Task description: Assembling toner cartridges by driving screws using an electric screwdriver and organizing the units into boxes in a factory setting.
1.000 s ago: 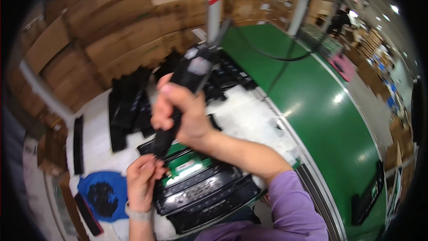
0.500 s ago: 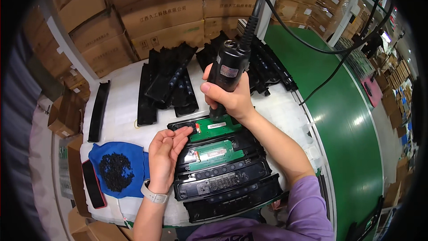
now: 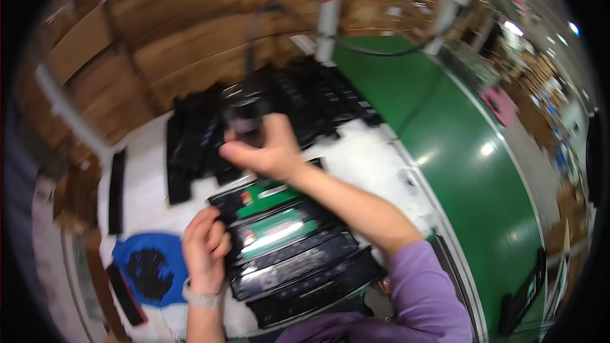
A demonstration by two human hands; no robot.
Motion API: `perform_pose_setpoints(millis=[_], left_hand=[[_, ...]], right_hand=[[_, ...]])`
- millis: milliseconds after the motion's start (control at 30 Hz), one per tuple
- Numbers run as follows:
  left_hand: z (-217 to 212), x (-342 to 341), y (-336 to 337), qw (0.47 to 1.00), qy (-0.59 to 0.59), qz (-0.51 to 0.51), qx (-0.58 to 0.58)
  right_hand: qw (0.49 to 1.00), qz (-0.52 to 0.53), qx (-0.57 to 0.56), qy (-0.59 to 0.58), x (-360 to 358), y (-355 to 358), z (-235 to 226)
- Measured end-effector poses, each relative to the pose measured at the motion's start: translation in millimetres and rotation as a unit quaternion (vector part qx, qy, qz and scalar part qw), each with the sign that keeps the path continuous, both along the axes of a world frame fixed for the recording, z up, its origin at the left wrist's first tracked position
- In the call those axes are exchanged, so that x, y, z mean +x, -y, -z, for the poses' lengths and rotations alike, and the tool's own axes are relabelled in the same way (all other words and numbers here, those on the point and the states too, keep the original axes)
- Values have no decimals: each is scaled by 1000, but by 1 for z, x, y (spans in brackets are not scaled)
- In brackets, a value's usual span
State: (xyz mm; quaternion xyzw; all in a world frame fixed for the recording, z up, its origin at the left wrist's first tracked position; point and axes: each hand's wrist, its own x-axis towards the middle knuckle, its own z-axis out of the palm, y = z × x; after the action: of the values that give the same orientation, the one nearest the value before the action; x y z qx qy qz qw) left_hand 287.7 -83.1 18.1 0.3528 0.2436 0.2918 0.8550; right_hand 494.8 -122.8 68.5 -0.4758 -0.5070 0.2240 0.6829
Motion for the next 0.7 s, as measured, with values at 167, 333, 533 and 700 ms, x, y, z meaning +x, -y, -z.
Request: perform_pose_setpoints(millis=[167, 333, 533, 700], left_hand=[[10, -15, -5, 1000, 0, -8, 1], [12, 4, 5, 1000, -16, 14, 19], [14, 0, 5, 990, -32, 80, 109], [14, -1, 9, 991, -32, 65, 112]], right_hand=[[998, -5, 67, 9, -16, -12, 12], [989, -94, 59, -98, -12, 17, -12], [924, -165, 175, -298, -24, 35, -44], [911, -149, 183, -337, -32, 37, -43]])
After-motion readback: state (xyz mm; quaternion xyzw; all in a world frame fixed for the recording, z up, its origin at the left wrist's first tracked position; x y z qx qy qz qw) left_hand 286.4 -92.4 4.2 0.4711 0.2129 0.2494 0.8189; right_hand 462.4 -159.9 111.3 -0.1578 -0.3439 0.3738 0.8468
